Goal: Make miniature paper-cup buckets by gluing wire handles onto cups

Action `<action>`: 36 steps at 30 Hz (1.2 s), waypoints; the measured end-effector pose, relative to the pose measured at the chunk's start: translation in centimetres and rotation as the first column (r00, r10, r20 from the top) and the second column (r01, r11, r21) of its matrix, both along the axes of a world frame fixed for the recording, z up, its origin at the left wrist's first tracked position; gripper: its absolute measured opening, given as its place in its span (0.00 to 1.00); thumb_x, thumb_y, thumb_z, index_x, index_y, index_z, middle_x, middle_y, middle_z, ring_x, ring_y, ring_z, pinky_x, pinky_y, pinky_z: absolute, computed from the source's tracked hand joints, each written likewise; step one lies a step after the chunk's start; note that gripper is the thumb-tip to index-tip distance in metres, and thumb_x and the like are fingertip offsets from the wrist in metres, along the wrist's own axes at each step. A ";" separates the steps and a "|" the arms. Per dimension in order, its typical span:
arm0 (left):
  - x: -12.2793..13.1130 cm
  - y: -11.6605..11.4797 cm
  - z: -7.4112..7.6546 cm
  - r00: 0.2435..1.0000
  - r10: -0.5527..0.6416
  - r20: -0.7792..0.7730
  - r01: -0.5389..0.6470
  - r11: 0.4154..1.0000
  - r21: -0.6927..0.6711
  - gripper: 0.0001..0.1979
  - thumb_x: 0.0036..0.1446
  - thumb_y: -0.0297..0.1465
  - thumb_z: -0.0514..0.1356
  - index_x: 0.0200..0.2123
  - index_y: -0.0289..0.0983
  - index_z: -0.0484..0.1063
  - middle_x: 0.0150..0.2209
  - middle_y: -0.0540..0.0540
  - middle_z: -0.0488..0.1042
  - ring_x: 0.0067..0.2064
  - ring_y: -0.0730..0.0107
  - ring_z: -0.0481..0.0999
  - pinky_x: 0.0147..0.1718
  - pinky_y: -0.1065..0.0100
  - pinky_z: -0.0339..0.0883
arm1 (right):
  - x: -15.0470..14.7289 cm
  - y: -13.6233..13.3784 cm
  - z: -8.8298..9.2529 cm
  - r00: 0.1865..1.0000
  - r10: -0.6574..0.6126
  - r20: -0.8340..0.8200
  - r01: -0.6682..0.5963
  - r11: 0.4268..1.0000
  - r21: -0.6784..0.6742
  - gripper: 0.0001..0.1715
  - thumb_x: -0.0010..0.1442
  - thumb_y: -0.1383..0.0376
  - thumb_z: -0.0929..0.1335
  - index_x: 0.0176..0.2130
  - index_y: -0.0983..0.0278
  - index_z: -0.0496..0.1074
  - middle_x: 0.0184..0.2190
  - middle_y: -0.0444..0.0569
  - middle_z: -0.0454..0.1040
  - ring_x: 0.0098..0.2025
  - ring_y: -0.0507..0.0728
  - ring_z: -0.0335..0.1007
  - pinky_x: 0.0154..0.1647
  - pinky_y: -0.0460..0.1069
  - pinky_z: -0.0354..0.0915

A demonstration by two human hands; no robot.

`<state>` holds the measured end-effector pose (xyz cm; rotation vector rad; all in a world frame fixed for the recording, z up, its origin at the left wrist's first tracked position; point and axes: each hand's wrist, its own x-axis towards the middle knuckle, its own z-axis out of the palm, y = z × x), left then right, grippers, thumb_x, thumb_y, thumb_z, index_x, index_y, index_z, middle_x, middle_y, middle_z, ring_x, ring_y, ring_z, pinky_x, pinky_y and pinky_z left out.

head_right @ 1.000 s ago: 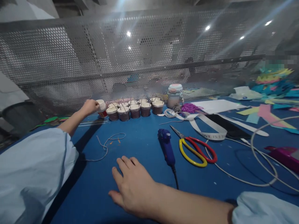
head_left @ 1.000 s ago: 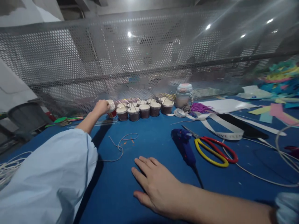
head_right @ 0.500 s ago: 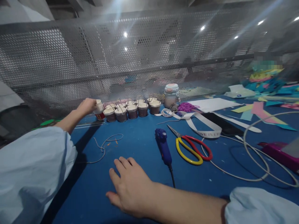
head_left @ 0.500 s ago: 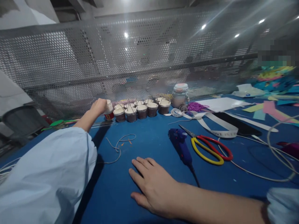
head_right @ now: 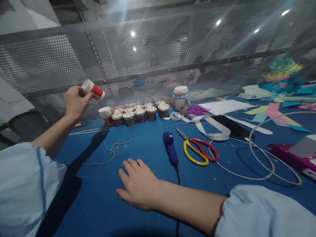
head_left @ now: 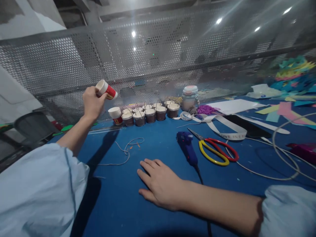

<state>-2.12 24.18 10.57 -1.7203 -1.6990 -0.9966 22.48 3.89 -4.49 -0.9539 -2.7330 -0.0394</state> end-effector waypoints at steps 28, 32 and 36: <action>5.8 -19.4 -13.2 0.706 -0.705 -0.075 0.699 0.709 -0.091 0.06 0.63 0.28 0.55 0.43 0.39 0.70 0.40 0.46 0.74 0.40 0.67 0.77 0.42 0.68 0.71 | 15.8 5.3 8.3 0.825 -0.221 -0.520 0.509 0.691 0.513 0.11 0.62 0.70 0.63 0.44 0.67 0.72 0.43 0.56 0.77 0.47 0.60 0.71 0.50 0.55 0.65; 6.0 -19.2 -13.7 0.672 -0.733 -0.109 0.729 0.680 -0.082 0.07 0.63 0.28 0.55 0.43 0.36 0.69 0.40 0.44 0.74 0.40 0.68 0.77 0.42 0.69 0.71 | 22.5 9.8 7.1 0.409 -0.804 -0.432 0.900 0.432 0.048 0.20 0.63 0.75 0.60 0.52 0.72 0.68 0.53 0.64 0.70 0.57 0.65 0.64 0.57 0.59 0.60; 6.1 -19.2 -13.9 0.650 -0.752 -0.108 0.747 0.659 -0.087 0.07 0.63 0.28 0.55 0.43 0.35 0.70 0.40 0.44 0.74 0.40 0.68 0.77 0.42 0.69 0.71 | 26.5 11.2 4.6 0.253 -0.937 -0.239 0.946 0.292 -0.143 0.17 0.63 0.64 0.67 0.50 0.70 0.69 0.49 0.58 0.71 0.49 0.62 0.70 0.50 0.60 0.67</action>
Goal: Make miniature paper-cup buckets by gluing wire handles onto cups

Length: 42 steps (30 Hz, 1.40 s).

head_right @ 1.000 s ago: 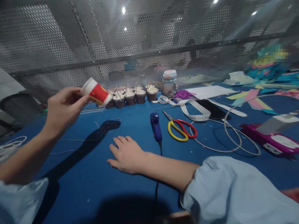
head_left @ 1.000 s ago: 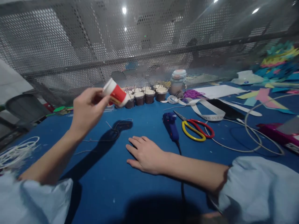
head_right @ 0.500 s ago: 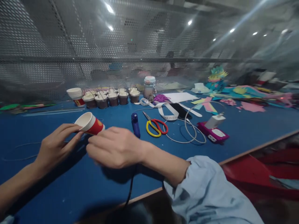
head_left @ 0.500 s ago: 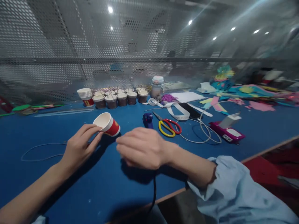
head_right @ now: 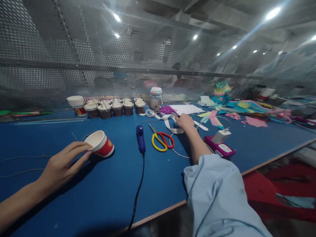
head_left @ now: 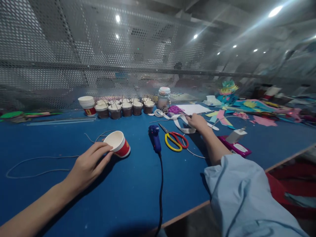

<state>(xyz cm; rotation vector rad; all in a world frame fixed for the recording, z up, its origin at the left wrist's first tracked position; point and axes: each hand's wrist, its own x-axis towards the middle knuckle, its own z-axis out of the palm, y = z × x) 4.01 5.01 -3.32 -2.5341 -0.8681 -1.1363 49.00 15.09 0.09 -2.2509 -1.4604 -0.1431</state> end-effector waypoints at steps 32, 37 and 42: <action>-0.3 -0.2 -0.1 0.998 -0.050 0.048 0.051 0.998 -0.026 0.09 0.61 0.28 0.56 0.44 0.38 0.71 0.39 0.45 0.77 0.39 0.68 0.79 0.41 0.70 0.72 | 4.4 1.2 -3.5 0.938 -0.340 0.067 0.346 0.913 -0.215 0.52 0.49 0.40 0.69 0.57 0.76 0.63 0.54 0.74 0.67 0.59 0.75 0.62 0.55 0.65 0.57; -0.5 -0.1 -0.5 0.998 -0.045 0.035 0.047 0.998 -0.046 0.10 0.62 0.28 0.56 0.46 0.38 0.70 0.41 0.44 0.75 0.41 0.67 0.78 0.42 0.68 0.71 | 4.4 0.9 -3.4 0.946 -0.311 0.088 0.323 0.924 -0.205 0.47 0.53 0.44 0.69 0.56 0.77 0.64 0.53 0.73 0.69 0.59 0.73 0.62 0.56 0.62 0.58; -0.5 -0.3 -0.3 0.999 -0.045 0.028 0.046 0.998 -0.033 0.10 0.62 0.27 0.56 0.47 0.39 0.69 0.41 0.45 0.75 0.40 0.68 0.78 0.41 0.69 0.71 | 4.3 0.6 -3.1 0.945 -0.315 0.084 0.326 0.918 -0.224 0.50 0.53 0.43 0.68 0.58 0.78 0.61 0.55 0.73 0.67 0.60 0.74 0.61 0.57 0.64 0.57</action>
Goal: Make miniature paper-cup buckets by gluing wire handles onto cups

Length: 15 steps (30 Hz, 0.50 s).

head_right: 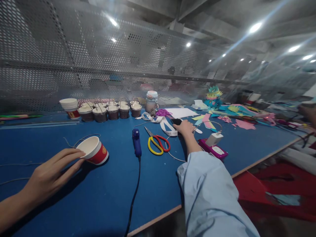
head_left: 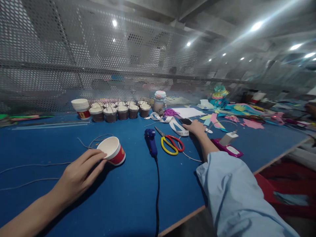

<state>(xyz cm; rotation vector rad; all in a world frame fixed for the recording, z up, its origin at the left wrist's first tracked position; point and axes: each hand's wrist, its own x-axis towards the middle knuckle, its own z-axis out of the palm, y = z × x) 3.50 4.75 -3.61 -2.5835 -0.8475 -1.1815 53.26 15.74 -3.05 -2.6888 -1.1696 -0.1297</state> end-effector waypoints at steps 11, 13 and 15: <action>-0.3 0.5 0.3 0.990 0.140 0.008 -0.140 0.990 -0.019 0.10 0.62 0.32 0.55 0.46 0.40 0.70 0.43 0.45 0.74 0.42 0.65 0.77 0.45 0.65 0.70 | 1.5 -1.5 0.6 0.993 0.024 -0.112 -0.035 0.994 -0.101 0.22 0.65 0.58 0.66 0.55 0.65 0.67 0.52 0.54 0.69 0.49 0.60 0.70 0.49 0.60 0.68; -0.4 0.7 0.1 0.988 0.154 0.008 -0.153 0.988 -0.035 0.10 0.63 0.34 0.54 0.46 0.41 0.70 0.43 0.45 0.74 0.42 0.64 0.77 0.45 0.64 0.70 | 1.1 -1.8 0.5 0.995 0.013 -0.099 -0.020 0.997 -0.070 0.22 0.65 0.58 0.67 0.55 0.65 0.66 0.53 0.54 0.69 0.50 0.61 0.69 0.49 0.60 0.68; -0.6 0.8 -0.1 0.987 0.163 0.004 -0.163 0.986 -0.035 0.10 0.63 0.35 0.53 0.46 0.41 0.69 0.43 0.45 0.73 0.42 0.62 0.77 0.45 0.63 0.70 | 0.5 -2.0 0.4 0.996 0.005 -0.086 -0.007 1.000 -0.029 0.22 0.65 0.58 0.67 0.55 0.65 0.66 0.53 0.54 0.68 0.51 0.61 0.69 0.50 0.60 0.68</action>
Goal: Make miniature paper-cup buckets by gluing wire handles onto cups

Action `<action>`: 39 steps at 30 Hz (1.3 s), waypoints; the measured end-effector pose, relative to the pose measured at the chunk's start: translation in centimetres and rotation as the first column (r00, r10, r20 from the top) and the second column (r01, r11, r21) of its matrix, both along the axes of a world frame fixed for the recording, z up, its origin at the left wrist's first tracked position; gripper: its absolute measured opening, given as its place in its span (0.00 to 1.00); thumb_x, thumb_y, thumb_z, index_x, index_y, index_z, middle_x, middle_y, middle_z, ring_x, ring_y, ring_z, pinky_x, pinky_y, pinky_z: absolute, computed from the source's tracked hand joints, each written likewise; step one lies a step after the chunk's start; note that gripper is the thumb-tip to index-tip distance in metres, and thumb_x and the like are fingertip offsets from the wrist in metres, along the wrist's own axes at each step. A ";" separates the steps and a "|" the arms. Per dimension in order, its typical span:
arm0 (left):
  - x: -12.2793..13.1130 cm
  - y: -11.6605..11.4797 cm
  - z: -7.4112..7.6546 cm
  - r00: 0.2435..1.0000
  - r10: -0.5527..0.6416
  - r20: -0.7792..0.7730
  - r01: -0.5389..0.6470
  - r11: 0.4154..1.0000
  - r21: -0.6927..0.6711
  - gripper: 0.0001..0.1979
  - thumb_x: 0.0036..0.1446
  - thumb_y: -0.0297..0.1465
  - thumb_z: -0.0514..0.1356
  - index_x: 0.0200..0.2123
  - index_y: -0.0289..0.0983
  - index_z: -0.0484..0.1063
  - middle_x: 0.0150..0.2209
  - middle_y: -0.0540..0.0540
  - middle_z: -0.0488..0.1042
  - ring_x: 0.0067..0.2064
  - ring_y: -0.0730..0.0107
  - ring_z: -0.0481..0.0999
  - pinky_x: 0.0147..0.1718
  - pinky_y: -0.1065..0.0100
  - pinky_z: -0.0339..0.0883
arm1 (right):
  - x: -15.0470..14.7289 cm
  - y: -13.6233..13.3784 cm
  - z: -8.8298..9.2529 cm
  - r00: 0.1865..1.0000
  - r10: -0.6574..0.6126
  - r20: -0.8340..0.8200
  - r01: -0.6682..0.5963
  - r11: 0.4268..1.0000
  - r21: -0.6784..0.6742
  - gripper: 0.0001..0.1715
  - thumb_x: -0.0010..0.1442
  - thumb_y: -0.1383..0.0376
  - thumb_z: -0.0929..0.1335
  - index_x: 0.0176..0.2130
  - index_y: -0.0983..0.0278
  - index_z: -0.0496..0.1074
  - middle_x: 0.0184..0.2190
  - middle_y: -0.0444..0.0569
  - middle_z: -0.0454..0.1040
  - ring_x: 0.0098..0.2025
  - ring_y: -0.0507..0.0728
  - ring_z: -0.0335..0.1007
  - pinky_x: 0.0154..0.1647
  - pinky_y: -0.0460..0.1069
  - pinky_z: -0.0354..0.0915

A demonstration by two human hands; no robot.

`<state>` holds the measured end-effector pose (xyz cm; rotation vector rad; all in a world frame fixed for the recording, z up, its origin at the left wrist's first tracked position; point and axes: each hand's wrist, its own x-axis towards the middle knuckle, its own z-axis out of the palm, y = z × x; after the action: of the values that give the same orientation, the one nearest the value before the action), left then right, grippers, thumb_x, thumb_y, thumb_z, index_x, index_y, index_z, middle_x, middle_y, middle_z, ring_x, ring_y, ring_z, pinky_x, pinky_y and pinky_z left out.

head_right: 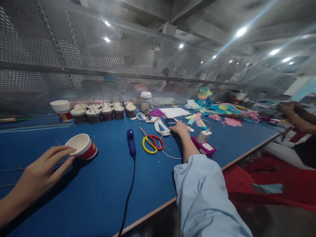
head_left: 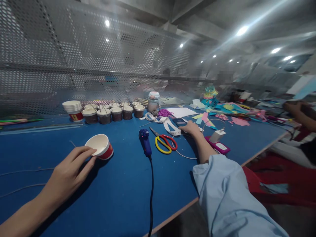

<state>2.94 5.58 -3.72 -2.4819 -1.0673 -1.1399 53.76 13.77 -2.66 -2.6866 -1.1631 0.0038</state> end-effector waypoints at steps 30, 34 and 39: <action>21.1 -1.6 7.4 0.584 0.108 0.805 0.709 0.415 -0.570 0.27 0.63 0.47 0.50 0.61 0.42 0.59 0.65 0.42 0.59 0.64 0.57 0.61 0.57 0.56 0.63 | -14.8 -7.0 5.2 0.833 0.503 -0.229 -0.081 0.522 0.849 0.57 0.44 0.49 0.74 0.64 0.68 0.52 0.62 0.65 0.60 0.62 0.67 0.58 0.62 0.60 0.57; 23.8 -1.0 7.8 0.304 0.295 0.906 0.871 0.300 -0.390 0.27 0.65 0.47 0.46 0.61 0.39 0.60 0.60 0.40 0.67 0.61 0.57 0.68 0.54 0.57 0.67 | -17.3 -8.6 4.1 0.733 0.638 -0.238 -0.078 0.426 0.901 0.60 0.40 0.50 0.76 0.64 0.65 0.53 0.61 0.64 0.59 0.63 0.69 0.56 0.61 0.64 0.56; 23.2 -0.1 7.6 0.066 0.443 0.894 0.930 0.297 -0.215 0.22 0.66 0.41 0.49 0.50 0.30 0.72 0.45 0.38 0.79 0.47 0.59 0.79 0.50 0.62 0.71 | -18.1 -9.1 3.3 0.464 0.830 -0.309 -0.093 0.392 0.915 0.53 0.47 0.47 0.74 0.62 0.66 0.54 0.60 0.62 0.62 0.61 0.66 0.59 0.62 0.62 0.56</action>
<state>26.17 5.44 3.90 -2.1878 -1.7058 -3.8840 35.70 4.65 0.63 -1.1122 -1.2122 0.5222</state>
